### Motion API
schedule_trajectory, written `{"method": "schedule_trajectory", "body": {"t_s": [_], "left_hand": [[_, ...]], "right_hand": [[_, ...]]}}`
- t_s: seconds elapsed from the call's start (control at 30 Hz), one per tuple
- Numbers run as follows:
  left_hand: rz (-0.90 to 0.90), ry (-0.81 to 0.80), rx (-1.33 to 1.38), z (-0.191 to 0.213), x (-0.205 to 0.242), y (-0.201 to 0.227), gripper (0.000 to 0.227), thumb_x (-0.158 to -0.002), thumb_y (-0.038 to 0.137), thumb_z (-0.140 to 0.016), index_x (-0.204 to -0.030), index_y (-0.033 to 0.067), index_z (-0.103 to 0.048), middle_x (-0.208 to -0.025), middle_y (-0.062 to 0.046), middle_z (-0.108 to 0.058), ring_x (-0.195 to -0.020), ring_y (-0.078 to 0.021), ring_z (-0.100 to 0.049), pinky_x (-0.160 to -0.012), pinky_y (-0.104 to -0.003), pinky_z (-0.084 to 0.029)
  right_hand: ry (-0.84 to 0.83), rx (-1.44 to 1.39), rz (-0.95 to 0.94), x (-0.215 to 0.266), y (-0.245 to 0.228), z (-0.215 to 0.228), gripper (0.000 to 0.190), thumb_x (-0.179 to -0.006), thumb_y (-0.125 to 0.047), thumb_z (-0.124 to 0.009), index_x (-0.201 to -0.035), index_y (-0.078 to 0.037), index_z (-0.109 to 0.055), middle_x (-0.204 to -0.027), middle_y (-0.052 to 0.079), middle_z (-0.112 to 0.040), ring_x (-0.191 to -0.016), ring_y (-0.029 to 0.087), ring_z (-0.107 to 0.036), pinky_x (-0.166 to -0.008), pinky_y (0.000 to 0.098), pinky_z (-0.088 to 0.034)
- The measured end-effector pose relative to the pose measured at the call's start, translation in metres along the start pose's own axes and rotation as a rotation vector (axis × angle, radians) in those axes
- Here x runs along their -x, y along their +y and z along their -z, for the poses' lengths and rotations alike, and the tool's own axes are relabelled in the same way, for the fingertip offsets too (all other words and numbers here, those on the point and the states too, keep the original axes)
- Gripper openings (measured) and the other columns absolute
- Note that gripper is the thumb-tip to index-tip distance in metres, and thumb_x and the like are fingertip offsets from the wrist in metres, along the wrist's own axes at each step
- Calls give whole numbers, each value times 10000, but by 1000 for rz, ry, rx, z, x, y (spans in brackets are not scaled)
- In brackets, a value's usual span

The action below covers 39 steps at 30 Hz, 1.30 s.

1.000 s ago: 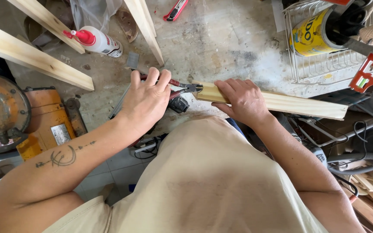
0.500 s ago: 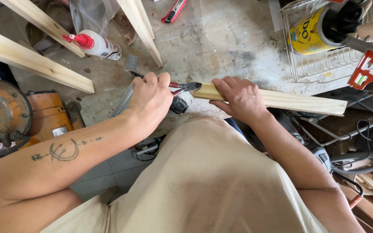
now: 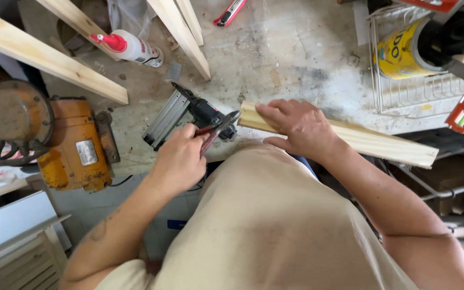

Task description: Removing nails and staples from wooden boards using pliers and using a nail gun in a workshop environment.

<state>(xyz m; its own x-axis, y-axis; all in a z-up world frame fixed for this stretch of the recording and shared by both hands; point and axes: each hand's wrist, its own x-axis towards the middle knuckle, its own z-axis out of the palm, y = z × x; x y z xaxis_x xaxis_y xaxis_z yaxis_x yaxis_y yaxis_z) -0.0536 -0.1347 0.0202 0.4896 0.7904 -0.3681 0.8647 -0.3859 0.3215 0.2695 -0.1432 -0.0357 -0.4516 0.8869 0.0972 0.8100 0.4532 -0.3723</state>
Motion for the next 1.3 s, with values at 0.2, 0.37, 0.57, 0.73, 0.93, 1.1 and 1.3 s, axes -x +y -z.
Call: {"method": "schedule_trajectory", "body": {"t_s": [0.2, 0.37, 0.57, 0.73, 0.93, 1.1, 1.3], "left_hand": [[171, 129, -108, -15, 15, 51, 251, -755, 130, -658, -982, 46, -721, -1073, -99, -547, -981, -400, -612, -710, -522, -554], [294, 215, -209, -37, 25, 77, 340, -725, 105, -682, -1053, 23, -716, -1096, -116, -518, -1014, -392, -583, -712, -506, -538], [438, 250, -284, -54, 30, 91, 556, -724, 111, -696, -1266, -14, -703, -1151, -139, -554, -1012, -388, -592, -719, -513, -548], [511, 246, -279, -57, 22, 103, 498, -747, 103, -714, -1231, -14, -714, -1174, -146, -551, -1027, -400, -596, -714, -501, -540], [551, 195, -307, -54, 15, 113, 431, -761, 17, -636, -1181, -53, -699, -1078, -128, -506, -930, -373, -566, -665, -444, -475], [549, 143, -347, -54, 10, 111, 343, -723, 18, -657, -1058, -41, -701, -1061, -128, -502, -901, -369, -558, -643, -449, -461], [545, 96, -315, -52, 2, 106, 181, -744, 47, -632, -904, -26, -677, -1016, -136, -495, -900, -394, -561, -654, -507, -504]], "right_hand": [[-137, 97, 19, 21, 22, 1, 778, -857, -709, -656, -1485, -259, -560, -1100, -26, -681, -987, 196, -734, -738, 385, -600], [-240, 124, -35, 37, 30, 8, 721, -929, -733, -549, -1456, -241, -578, -1037, -33, -686, -922, 196, -750, -681, 408, -619], [-434, 20, -58, 25, 31, 13, 655, -1017, -688, -421, -1448, -209, -536, -1043, 9, -698, -869, 287, -786, -731, 511, -621], [-534, -23, -73, 20, 27, 23, 670, -1025, -719, -360, -1414, -195, -513, -1024, 30, -687, -878, 317, -793, -741, 541, -614], [-583, -5, -68, 14, 25, 31, 666, -1044, -685, -358, -1426, -162, -513, -1034, 48, -682, -896, 299, -796, -760, 519, -628], [-578, 10, -72, 12, 26, 32, 673, -1048, -687, -349, -1433, -159, -512, -1030, 48, -683, -885, 286, -796, -755, 517, -632], [-568, 12, -61, 9, 26, 39, 673, -1064, -667, -327, -1440, -138, -506, -1028, 60, -679, -910, 297, -791, -796, 535, -625]]}}
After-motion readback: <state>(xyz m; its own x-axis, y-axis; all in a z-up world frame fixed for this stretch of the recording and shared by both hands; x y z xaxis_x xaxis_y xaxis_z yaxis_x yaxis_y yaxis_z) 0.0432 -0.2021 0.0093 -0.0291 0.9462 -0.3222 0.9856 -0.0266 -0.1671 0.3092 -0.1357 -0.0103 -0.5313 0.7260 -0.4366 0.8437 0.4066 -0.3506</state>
